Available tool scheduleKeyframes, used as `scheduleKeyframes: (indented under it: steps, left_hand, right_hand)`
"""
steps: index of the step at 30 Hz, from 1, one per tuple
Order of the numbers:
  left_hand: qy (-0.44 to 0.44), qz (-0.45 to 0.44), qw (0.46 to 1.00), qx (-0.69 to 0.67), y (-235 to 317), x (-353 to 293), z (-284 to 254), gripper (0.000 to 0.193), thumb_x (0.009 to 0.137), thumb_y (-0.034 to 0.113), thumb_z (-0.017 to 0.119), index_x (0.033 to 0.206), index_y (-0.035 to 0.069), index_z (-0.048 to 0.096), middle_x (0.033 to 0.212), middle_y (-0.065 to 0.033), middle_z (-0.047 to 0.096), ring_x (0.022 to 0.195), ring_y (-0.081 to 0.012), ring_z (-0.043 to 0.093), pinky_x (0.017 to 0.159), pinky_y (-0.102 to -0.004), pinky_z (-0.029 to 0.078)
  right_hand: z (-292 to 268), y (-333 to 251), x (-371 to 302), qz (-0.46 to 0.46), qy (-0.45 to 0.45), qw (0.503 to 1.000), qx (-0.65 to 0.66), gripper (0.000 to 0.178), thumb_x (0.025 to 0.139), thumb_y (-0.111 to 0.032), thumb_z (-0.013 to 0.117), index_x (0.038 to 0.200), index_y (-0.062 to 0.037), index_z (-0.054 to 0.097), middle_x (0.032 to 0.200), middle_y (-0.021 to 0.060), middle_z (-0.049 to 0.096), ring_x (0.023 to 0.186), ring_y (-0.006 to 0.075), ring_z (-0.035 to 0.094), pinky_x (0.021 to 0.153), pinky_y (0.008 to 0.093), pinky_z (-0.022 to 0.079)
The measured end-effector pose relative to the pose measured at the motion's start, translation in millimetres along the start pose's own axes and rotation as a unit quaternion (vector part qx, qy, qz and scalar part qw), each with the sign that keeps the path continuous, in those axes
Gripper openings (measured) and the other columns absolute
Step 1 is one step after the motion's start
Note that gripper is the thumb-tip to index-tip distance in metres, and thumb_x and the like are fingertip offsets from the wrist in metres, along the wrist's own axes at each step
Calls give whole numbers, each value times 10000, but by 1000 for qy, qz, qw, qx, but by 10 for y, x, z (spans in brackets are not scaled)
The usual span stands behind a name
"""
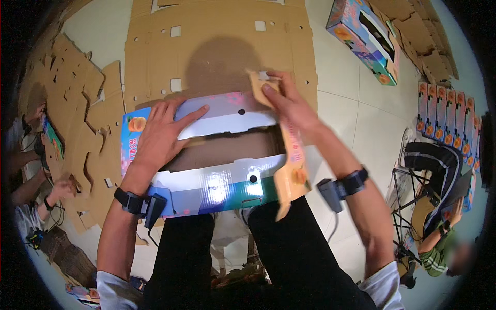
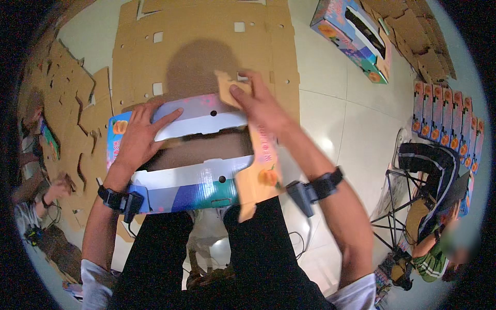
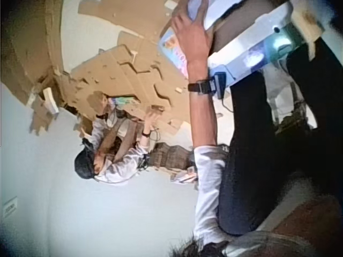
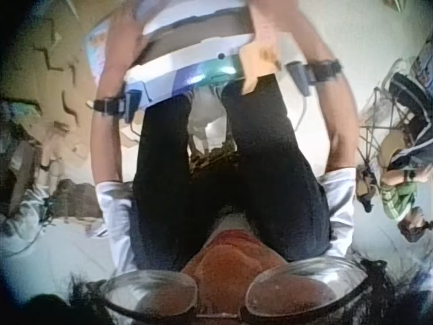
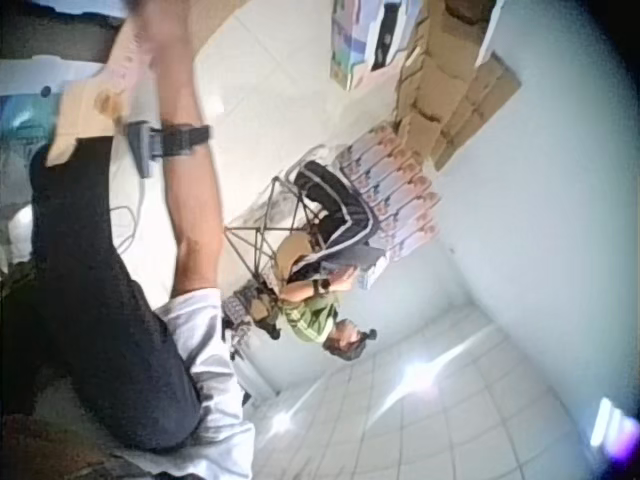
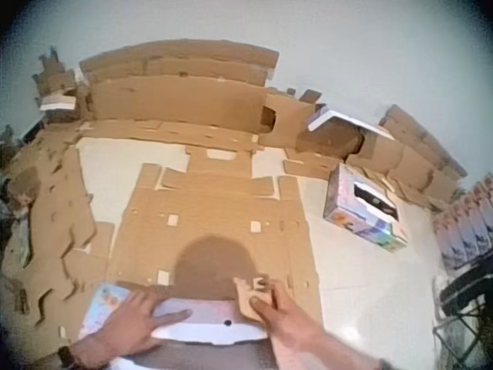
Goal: Assembling cardboard fruit boxes by folding and clicking pieces together.
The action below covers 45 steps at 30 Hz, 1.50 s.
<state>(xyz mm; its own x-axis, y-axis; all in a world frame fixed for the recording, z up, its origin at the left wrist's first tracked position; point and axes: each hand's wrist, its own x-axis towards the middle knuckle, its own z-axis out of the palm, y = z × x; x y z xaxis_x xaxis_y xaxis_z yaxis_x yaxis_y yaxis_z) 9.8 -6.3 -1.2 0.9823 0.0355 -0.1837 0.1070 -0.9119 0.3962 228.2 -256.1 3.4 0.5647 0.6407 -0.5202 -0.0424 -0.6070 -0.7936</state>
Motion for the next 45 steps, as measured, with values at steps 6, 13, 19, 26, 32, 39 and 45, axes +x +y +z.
scheduleKeyframes:
  steps: [6, 13, 19, 26, 32, 39, 45]
  left_hand:
    - [-8, 26, 1000, -4, -34, -5, -34, 849, 790, 248, 862, 1582, 363, 578, 1530, -154, 549, 1377, -399, 514, 1224, -515, 390]
    - [10, 34, 999, 4, -34, -18, 39, 815, 828, 280, 838, 1589, 379, 566, 1536, -142, 553, 1376, -389, 517, 1221, -525, 391]
    - [18, 39, 999, -13, -78, -56, 39, 842, 810, 243, 831, 1594, 388, 559, 1543, -140, 544, 1355, -391, 524, 1213, -522, 398]
    - [26, 42, 999, 4, -79, -49, 54, 843, 808, 209, 821, 1591, 387, 563, 1529, -131, 543, 1351, -389, 517, 1212, -524, 398]
    - [32, 47, 998, 16, -89, -62, 56, 841, 809, 245, 827, 1591, 398, 557, 1519, -130, 546, 1357, -397, 509, 1222, -526, 390]
    - [31, 38, 999, 1, -94, -52, 77, 862, 792, 217, 836, 1585, 406, 559, 1540, -120, 531, 1387, -392, 499, 1240, -529, 381]
    - [21, 37, 999, 3, -99, -77, 98, 894, 771, 194, 848, 1588, 406, 552, 1545, -117, 525, 1399, -386, 497, 1250, -530, 377]
  right_hand:
    - [522, 121, -199, -201, 140, 932, -269, 565, 977, -412, 750, 1444, -117, 632, 1331, 200, 648, 1245, 390, 575, 1120, 487, 447]
    - [552, -47, -81, -120, 80, 935, -323, 587, 933, -429, 797, 1406, -113, 651, 1354, 185, 636, 1228, 398, 586, 1118, 492, 456]
    - [578, -74, -70, -214, 124, 927, -283, 564, 902, -411, 822, 1316, -57, 680, 1237, 208, 661, 1193, 437, 611, 1072, 528, 478]
    - [585, -93, -88, -198, 119, 938, -258, 530, 941, -374, 801, 1322, -29, 669, 1274, 210, 651, 1185, 440, 627, 1054, 511, 501]
    - [605, -84, -120, -199, 134, 930, -278, 516, 968, -336, 778, 1359, -24, 650, 1227, 207, 645, 1158, 429, 629, 1018, 514, 515]
    - [604, -135, -83, -186, 104, 934, -288, 494, 979, -320, 767, 1365, -38, 643, 1205, 213, 600, 1137, 414, 617, 991, 502, 527]
    - [481, -122, -93, -204, 31, 921, -329, 541, 999, -372, 742, 1409, -39, 627, 1288, 246, 597, 1229, 441, 594, 1063, 508, 503]
